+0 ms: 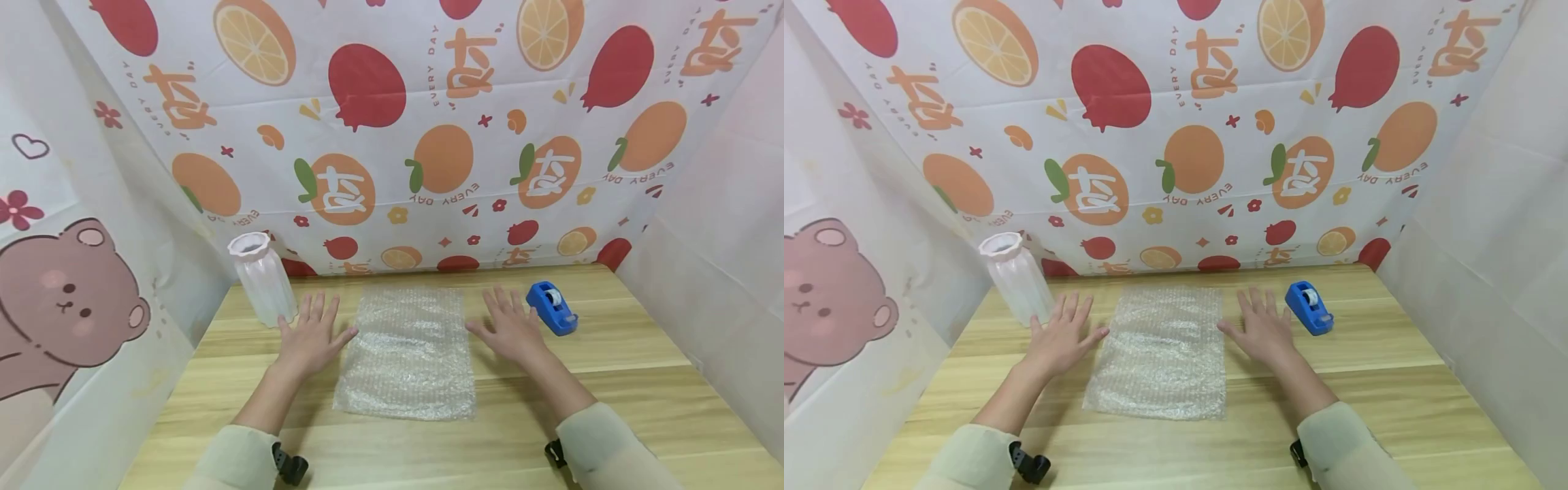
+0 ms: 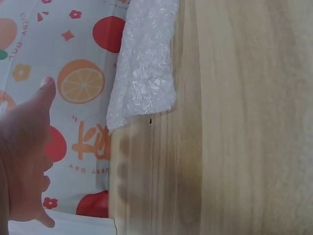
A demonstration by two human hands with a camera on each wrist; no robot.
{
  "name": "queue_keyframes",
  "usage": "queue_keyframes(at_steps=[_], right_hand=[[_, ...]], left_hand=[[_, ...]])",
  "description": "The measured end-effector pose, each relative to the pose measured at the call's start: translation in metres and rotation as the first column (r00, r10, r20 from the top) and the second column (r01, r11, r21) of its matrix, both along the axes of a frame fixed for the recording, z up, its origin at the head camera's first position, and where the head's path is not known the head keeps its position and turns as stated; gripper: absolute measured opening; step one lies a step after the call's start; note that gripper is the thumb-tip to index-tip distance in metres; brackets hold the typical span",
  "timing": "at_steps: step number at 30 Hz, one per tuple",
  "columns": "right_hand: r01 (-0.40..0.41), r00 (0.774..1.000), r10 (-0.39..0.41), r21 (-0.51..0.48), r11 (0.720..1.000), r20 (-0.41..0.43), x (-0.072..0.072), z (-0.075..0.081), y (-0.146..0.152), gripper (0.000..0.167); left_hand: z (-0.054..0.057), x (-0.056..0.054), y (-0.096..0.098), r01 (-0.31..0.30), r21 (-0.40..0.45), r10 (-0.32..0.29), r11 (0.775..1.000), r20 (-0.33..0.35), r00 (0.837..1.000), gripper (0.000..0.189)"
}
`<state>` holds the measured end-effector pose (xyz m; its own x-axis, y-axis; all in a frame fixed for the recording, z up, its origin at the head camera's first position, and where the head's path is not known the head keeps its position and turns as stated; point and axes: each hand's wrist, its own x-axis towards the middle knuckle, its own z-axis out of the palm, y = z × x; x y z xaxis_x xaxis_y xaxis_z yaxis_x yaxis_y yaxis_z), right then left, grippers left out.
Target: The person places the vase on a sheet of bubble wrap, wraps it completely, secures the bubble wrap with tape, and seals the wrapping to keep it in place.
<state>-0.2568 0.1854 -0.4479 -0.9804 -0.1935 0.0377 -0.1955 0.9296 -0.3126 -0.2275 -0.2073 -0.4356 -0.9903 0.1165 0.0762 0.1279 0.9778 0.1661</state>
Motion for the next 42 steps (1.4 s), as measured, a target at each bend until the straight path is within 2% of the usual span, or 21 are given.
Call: queue_keyframes(at_steps=[3, 8, 11, 13, 15, 17, 21, 24, 26, 27, 30, 33, 35, 38, 42], right_hand=[[-0.016, 1.000, 0.016, 0.006, 1.000, 0.003, 0.000, 0.001, -0.006, 0.089], [-0.052, 0.998, 0.052, -0.001, 0.999, 0.026, -0.001, 0.005, -0.014, 0.089], [-0.078, 0.996, 0.079, -0.021, 0.997, 0.044, -0.001, 0.006, -0.017, 0.087], [-0.094, 0.993, 0.097, -0.044, 0.995, 0.061, -0.002, 0.006, -0.018, 0.084], [-0.103, 0.990, 0.109, -0.070, 0.992, 0.086, -0.002, 0.006, -0.021, 0.081], [-0.111, 0.987, 0.120, -0.086, 0.990, 0.110, -0.004, 0.006, -0.023, 0.077], [-0.109, 0.980, 0.124, -0.098, 0.989, 0.157, -0.008, 0.002, -0.028, 0.071], [-0.091, 0.974, 0.116, -0.129, 0.987, 0.196, -0.013, -0.003, -0.030, 0.067], [-0.071, 0.968, 0.106, -0.157, 0.985, 0.228, -0.016, -0.006, -0.031, 0.064], [-0.054, 0.965, 0.095, -0.168, 0.984, 0.245, -0.017, -0.007, -0.031, 0.062], [0.006, 0.955, 0.048, -0.180, 0.984, 0.294, -0.022, -0.013, -0.029, 0.051], [0.034, 0.944, 0.030, -0.188, 0.982, 0.328, -0.026, -0.016, -0.027, 0.042], [0.021, 0.941, 0.047, -0.195, 0.981, 0.335, -0.028, -0.017, -0.025, 0.038], [0.001, 0.938, 0.067, -0.195, 0.981, 0.341, -0.031, -0.020, -0.022, 0.033], [-0.007, 0.938, 0.074, -0.195, 0.981, 0.337, -0.035, -0.023, -0.021, 0.031]], left_hand=[[0.002, 0.000, 0.000, 0.002, -0.008, -0.003, 1.000, -0.006, 1.000, 0.092], [0.010, 0.000, -0.005, 0.001, 0.044, 0.001, 0.999, -0.040, 0.999, 0.087], [0.017, -0.001, -0.010, 0.000, 0.088, 0.012, 0.996, -0.127, 0.992, 0.080], [0.023, -0.002, -0.013, 0.005, 0.131, 0.023, 0.991, -0.214, 0.976, 0.075], [0.028, -0.003, -0.018, 0.011, 0.178, 0.045, 0.984, -0.309, 0.950, 0.068], [0.031, -0.005, -0.024, 0.020, 0.227, 0.074, 0.974, -0.398, 0.914, 0.062], [0.035, -0.010, -0.038, 0.032, 0.298, 0.144, 0.954, -0.551, 0.822, 0.052], [0.037, -0.014, -0.050, 0.019, 0.362, 0.220, 0.932, -0.607, 0.764, 0.048], [0.038, -0.016, -0.056, 0.000, 0.442, 0.297, 0.897, -0.602, 0.741, 0.048], [0.038, -0.016, -0.059, -0.012, 0.492, 0.343, 0.870, -0.588, 0.733, 0.049], [0.042, -0.020, -0.065, -0.053, 0.651, 0.484, 0.757, -0.505, 0.715, 0.055], [0.047, -0.025, -0.071, -0.076, 0.764, 0.586, 0.640, -0.422, 0.692, 0.065], [0.050, -0.029, -0.075, -0.097, 0.804, 0.628, 0.587, -0.377, 0.681, 0.072], [0.054, -0.035, -0.080, -0.128, 0.835, 0.649, 0.535, -0.310, 0.695, 0.083], [0.058, -0.044, -0.086, -0.179, 0.855, 0.646, 0.488, -0.216, 0.732, 0.095]])
